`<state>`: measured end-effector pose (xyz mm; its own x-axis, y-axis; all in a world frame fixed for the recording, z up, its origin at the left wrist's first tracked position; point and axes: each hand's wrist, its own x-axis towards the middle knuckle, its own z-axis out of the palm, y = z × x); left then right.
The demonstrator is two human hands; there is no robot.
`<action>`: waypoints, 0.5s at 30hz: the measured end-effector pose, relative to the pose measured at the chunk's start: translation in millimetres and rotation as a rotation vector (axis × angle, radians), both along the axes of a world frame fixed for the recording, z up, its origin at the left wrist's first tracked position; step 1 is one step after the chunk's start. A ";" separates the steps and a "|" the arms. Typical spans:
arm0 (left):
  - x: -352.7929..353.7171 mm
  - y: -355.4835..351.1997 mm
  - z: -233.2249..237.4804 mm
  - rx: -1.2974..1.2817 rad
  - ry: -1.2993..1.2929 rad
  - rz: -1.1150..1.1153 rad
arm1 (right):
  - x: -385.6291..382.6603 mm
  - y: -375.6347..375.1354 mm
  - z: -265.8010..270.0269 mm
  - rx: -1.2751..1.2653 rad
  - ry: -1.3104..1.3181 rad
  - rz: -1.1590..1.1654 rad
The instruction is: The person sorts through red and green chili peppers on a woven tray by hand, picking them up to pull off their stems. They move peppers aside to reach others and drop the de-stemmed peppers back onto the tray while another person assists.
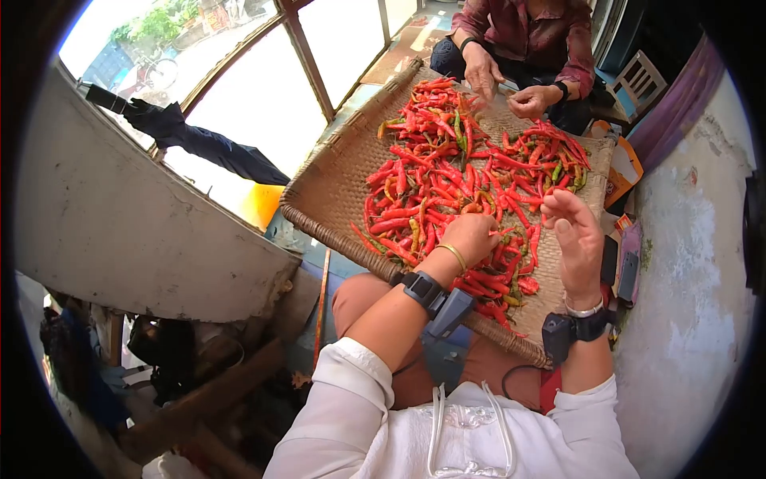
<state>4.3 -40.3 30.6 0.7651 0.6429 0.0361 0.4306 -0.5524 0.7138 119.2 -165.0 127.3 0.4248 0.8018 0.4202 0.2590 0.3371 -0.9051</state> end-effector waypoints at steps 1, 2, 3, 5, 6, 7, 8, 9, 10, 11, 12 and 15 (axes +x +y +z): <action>0.3 0.3 -2.5 0.037 0.016 -0.014 | -9.1 -21.6 25.4 0.188 -0.178 0.057; 0.7 -1.2 -3.1 0.072 0.030 -0.029 | -18.6 -45.5 39.5 0.406 -0.153 0.096; -1.2 -2.9 1.3 0.047 0.024 -0.004 | -30.5 -68.6 63.4 0.588 0.023 0.349; -0.8 -2.7 -1.8 0.095 0.015 -0.011 | -55.7 -101.0 119.8 0.889 0.393 0.808; -2.7 -1.5 -3.7 0.143 0.011 -0.016 | -78.7 -97.0 136.9 1.070 0.623 1.256; -5.6 -1.4 -3.4 0.162 -0.004 -0.033 | -89.5 -98.0 143.8 1.095 0.567 1.236; -9.1 -1.3 -2.4 0.167 -0.005 -0.012 | -98.5 -104.0 146.4 1.093 0.436 1.083; -13.1 -1.3 -0.6 0.185 -0.015 -0.031 | -108.2 -110.9 146.6 1.119 0.337 0.940; -17.4 -2.6 0.3 0.201 -0.021 -0.053 | -114.1 -114.9 141.5 1.137 0.258 0.793; -22.3 -2.8 0.2 0.212 -0.024 -0.059 | -120.0 -121.7 137.3 1.159 0.230 0.697; -28.7 -4.8 -0.9 0.217 -0.014 -0.052 | -124.5 -127.7 133.8 1.173 0.202 0.616; -36.9 -11.3 -1.3 0.278 -0.027 -0.069 | -131.5 -142.7 128.4 1.216 0.159 0.437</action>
